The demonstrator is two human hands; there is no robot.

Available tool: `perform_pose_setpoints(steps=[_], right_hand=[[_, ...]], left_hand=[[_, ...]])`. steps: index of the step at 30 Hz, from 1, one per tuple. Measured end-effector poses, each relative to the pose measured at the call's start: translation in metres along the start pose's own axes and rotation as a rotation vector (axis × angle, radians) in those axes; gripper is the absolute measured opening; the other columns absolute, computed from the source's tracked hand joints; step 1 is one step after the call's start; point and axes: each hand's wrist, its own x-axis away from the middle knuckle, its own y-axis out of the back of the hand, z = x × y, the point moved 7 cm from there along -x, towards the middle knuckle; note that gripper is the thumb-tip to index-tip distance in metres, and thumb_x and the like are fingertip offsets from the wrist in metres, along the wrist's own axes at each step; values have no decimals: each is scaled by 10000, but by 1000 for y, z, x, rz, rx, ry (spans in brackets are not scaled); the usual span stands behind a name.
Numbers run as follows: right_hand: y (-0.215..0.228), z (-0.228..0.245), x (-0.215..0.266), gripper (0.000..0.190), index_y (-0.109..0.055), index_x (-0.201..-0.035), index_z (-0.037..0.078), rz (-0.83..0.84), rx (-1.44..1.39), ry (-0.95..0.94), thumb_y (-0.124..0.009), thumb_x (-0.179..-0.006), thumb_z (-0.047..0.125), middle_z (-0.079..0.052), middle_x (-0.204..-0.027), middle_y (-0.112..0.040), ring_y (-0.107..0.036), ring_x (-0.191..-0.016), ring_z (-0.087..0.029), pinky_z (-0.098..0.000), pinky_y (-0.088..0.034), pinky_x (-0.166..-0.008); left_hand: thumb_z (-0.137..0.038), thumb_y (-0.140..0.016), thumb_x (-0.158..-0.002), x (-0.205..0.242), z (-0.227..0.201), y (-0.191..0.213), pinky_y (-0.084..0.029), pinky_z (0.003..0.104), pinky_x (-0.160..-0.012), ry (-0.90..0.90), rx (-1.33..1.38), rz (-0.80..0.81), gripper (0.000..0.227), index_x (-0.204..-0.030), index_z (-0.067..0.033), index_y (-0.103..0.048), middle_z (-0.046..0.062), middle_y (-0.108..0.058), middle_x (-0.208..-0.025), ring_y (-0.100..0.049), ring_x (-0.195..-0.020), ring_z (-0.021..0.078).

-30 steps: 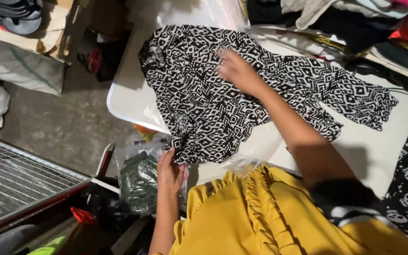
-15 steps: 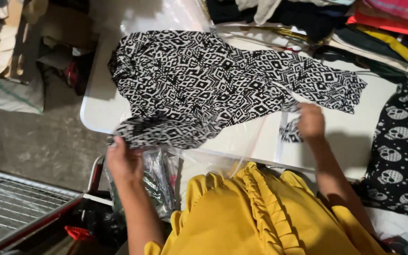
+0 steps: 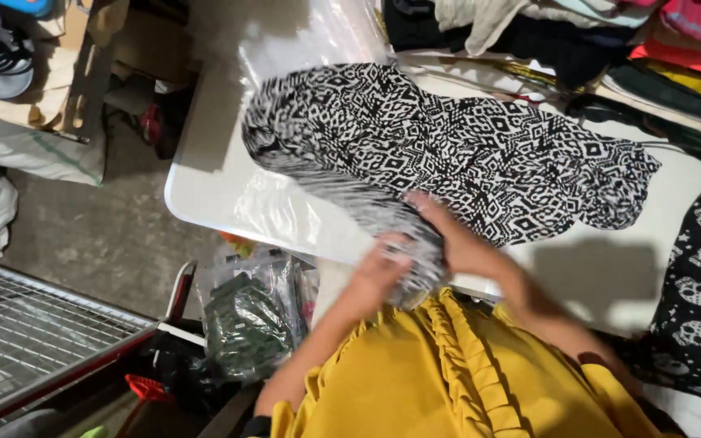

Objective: Folding items of clothing and placing them into clear plastic bags for storage or shipping.

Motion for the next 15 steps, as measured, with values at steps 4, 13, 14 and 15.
perform_pose_setpoints(steps=[4, 13, 14, 15], right_hand=[[-17, -13, -20, 566, -479, -1487, 35, 11, -311, 101, -625, -953, 154, -154, -1544, -483, -444, -1442, -291, -403, -322, -1230], [84, -109, 28, 328, -629, -1297, 60, -571, 370, 13, -627, -972, 106, -123, -1263, -662, -629, -1171, -276, -415, -506, -1071], [83, -107, 33, 331, -626, -1292, 57, -607, 414, 13, -638, -966, 116, -132, -1258, -655, -620, -1171, -290, -428, -498, -1069], [82, -105, 39, 335, -624, -1287, 53, -645, 457, 11, -649, -960, 126, -140, -1252, -647, -612, -1170, -305, -440, -489, -1068]], left_hand=[[-81, -574, -1039, 10, -41, -1, -508, 397, -918, -234, 308, 158, 283, -1322, -77, -565, 177, -624, -1161, -604, -1047, 254], [-300, -840, -773, -17, 45, 154, -374, 596, -1014, -188, -621, -948, 799, -1378, 65, -466, 340, -506, -1348, -470, -1236, 527], [-323, -864, -709, -21, 36, 162, -378, 605, -977, -129, -623, -968, 883, -1376, 77, -446, 351, -515, -1344, -470, -1205, 534], [-323, -864, -709, -28, 34, 164, -378, 605, -977, -136, -618, -969, 883, -1376, 77, -446, 351, -515, -1344, -470, -1205, 534]])
